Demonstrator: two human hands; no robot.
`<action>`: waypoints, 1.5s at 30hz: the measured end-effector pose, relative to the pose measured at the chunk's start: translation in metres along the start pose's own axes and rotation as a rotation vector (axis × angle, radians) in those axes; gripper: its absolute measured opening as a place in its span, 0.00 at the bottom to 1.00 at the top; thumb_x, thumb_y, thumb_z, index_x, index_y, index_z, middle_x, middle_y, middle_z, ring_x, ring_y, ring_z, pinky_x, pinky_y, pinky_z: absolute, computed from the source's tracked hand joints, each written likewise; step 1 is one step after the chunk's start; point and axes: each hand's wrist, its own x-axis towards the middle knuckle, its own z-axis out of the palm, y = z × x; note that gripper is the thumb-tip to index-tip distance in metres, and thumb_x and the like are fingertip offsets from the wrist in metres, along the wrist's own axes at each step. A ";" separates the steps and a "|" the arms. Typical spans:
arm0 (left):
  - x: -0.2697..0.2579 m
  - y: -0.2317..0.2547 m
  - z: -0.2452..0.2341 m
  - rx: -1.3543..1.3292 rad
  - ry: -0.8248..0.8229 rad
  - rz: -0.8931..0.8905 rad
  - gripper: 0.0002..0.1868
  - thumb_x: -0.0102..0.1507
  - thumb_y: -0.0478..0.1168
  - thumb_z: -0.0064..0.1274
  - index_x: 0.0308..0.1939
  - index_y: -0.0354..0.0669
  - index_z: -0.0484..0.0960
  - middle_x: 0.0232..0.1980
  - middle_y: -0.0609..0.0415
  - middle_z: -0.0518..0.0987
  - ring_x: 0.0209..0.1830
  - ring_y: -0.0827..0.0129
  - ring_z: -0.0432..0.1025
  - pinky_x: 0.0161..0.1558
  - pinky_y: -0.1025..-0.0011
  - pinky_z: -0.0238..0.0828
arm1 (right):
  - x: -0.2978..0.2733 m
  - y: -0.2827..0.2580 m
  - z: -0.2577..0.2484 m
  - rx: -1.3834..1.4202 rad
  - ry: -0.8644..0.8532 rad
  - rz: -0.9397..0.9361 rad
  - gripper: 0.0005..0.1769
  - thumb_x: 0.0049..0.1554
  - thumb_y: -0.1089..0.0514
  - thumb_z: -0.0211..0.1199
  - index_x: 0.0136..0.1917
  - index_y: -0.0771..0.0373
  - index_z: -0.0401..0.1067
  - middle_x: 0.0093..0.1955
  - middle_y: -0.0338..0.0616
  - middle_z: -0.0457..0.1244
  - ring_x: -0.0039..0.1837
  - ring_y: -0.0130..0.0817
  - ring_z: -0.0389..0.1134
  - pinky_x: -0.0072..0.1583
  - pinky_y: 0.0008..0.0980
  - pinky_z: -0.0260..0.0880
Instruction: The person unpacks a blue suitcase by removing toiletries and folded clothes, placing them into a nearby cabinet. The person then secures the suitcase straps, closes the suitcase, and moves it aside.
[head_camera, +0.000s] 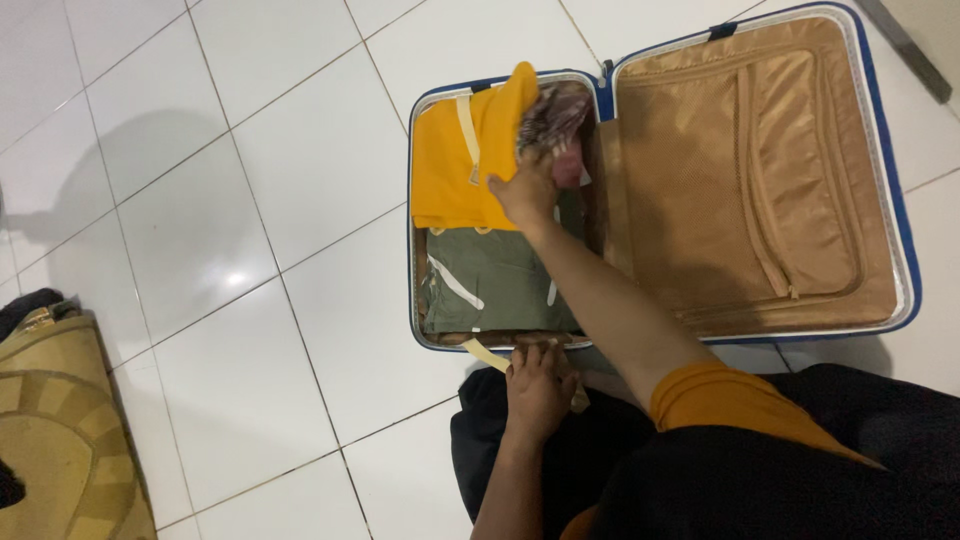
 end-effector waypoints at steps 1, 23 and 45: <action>-0.001 0.000 0.001 0.004 0.004 0.004 0.34 0.55 0.46 0.66 0.64 0.42 0.76 0.61 0.45 0.73 0.66 0.43 0.61 0.61 0.47 0.60 | -0.005 -0.007 0.002 -0.002 -0.002 0.003 0.47 0.48 0.41 0.74 0.70 0.67 0.59 0.71 0.65 0.52 0.71 0.64 0.57 0.67 0.56 0.62; -0.003 0.000 -0.005 -0.050 -0.031 -0.049 0.32 0.57 0.47 0.64 0.64 0.44 0.77 0.66 0.47 0.72 0.67 0.46 0.61 0.63 0.48 0.60 | 0.085 0.111 -0.013 0.611 -0.314 0.641 0.52 0.44 0.38 0.75 0.74 0.64 0.62 0.73 0.51 0.63 0.72 0.46 0.66 0.69 0.44 0.68; 0.000 0.000 -0.011 -0.029 -0.087 -0.035 0.31 0.60 0.50 0.62 0.64 0.41 0.75 0.67 0.45 0.70 0.68 0.44 0.60 0.63 0.47 0.59 | 0.123 0.001 -0.043 0.357 -0.345 0.311 0.39 0.52 0.43 0.71 0.64 0.77 0.68 0.61 0.59 0.67 0.59 0.44 0.73 0.59 0.34 0.73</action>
